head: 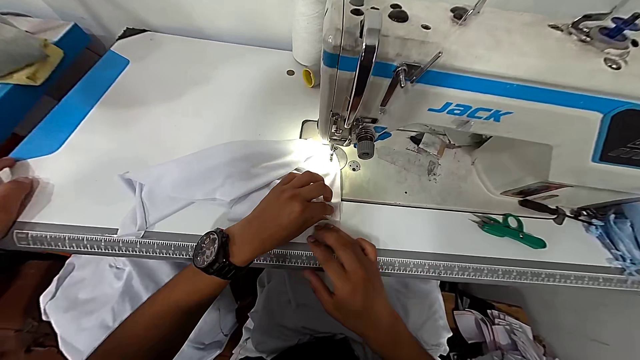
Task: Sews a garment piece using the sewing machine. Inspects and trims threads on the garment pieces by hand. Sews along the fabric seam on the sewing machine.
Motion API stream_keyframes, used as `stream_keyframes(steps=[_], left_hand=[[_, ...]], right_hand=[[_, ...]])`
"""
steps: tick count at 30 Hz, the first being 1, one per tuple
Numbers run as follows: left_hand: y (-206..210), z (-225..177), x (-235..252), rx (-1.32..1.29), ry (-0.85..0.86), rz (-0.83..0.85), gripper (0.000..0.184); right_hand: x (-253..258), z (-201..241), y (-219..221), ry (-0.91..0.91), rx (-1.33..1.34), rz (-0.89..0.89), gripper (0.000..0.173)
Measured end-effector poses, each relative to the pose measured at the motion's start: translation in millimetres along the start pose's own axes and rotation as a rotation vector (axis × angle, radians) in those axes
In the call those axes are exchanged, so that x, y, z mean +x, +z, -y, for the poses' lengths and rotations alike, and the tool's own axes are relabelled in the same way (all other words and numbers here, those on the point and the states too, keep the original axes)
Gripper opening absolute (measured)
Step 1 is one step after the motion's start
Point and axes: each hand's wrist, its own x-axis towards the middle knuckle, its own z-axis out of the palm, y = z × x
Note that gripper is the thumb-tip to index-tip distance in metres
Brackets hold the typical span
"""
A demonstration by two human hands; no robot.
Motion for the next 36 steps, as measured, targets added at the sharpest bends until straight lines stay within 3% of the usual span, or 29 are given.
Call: stream_keyframes(steps=[4, 11, 15, 20, 23, 30, 33, 36], left_hand=[[0, -3, -1, 0.005, -0.013, -0.012, 0.021], [-10, 4, -11, -0.233, -0.095, -0.012, 0.036], [-16, 4, -11, -0.174, -0.254, -0.005, 0.028], [-11, -2, -8, -0.083, -0.213, 0.040, 0.032], [-6, -2, -5, -0.080, -0.202, 0.011, 0.017], [-17, -17, 12, -0.128, -0.420, -0.053, 0.015], [-10, -14, 15, -0.117, -0.332, -0.026, 0.016], [-3, -2, 12, -0.070, -0.141, -0.028, 0.014]], right_hand=[[18, -23, -22, 0.122, -0.022, 0.018, 0.047], [23, -31, -26, 0.080, -0.221, 0.133, 0.050], [24, -31, -26, 0.072, -0.234, 0.138, 0.050], [22, -31, -23, 0.073, -0.249, 0.133, 0.051], [20, -34, -19, 0.066, -0.222, 0.098, 0.047], [13, -37, -20, 0.030, -0.156, 0.047, 0.039], [14, -36, -21, 0.040, -0.146, 0.053, 0.038], [14, -36, -21, 0.052, -0.149, 0.059, 0.038]])
